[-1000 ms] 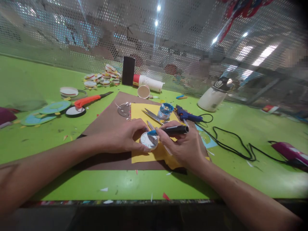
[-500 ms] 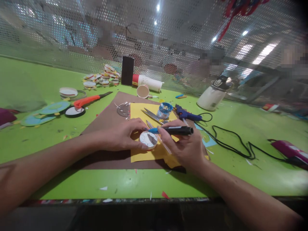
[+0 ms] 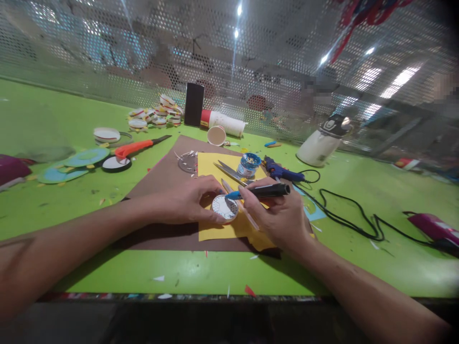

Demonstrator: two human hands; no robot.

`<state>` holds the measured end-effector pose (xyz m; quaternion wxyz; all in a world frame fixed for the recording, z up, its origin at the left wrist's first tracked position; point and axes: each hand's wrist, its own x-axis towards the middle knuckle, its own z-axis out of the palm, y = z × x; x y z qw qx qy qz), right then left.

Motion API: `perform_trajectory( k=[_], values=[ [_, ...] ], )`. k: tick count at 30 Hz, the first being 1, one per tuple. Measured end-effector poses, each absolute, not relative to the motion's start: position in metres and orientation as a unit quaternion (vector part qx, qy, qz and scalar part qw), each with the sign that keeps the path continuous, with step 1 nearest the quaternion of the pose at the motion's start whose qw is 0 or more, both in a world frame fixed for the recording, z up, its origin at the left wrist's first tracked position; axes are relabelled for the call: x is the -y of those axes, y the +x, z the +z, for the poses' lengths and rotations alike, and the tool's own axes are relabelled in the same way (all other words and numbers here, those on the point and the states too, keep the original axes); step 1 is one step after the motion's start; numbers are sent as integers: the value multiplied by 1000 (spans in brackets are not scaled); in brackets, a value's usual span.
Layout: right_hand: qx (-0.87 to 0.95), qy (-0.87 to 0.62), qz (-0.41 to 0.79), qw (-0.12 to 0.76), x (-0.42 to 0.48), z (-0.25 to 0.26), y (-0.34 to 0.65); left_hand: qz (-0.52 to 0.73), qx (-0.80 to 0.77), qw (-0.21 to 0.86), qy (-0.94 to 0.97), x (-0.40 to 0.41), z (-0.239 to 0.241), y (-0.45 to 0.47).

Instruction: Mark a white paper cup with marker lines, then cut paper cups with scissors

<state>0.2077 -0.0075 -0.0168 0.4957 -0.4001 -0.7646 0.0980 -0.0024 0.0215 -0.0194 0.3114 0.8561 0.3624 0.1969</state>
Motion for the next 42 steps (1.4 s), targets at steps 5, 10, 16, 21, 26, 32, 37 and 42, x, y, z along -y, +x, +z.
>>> perform_trajectory(
  k=[5,10,16,21,26,32,37,42],
  values=[
    [764,-398,111,495,8,-17,208,196,-368,313,854,-21,-18,-2],
    [772,-398,92,487,8,-17,209,189,-362,303,861,-22,-18,-3],
    [781,-389,75,483,7,-17,210,190,-357,292,867,-23,-20,-2],
    [785,-381,49,486,8,-15,210,191,-369,286,863,-21,-16,0],
    [781,-385,34,491,7,-17,209,190,-369,287,863,-20,-16,-1],
    [755,-374,67,534,11,-14,212,187,-377,274,865,-22,-20,-2],
    [749,-371,68,545,14,-12,213,182,-387,268,863,-20,-17,-1],
    [751,-370,122,534,12,-14,211,184,-390,265,863,-19,-15,0]
  ],
)
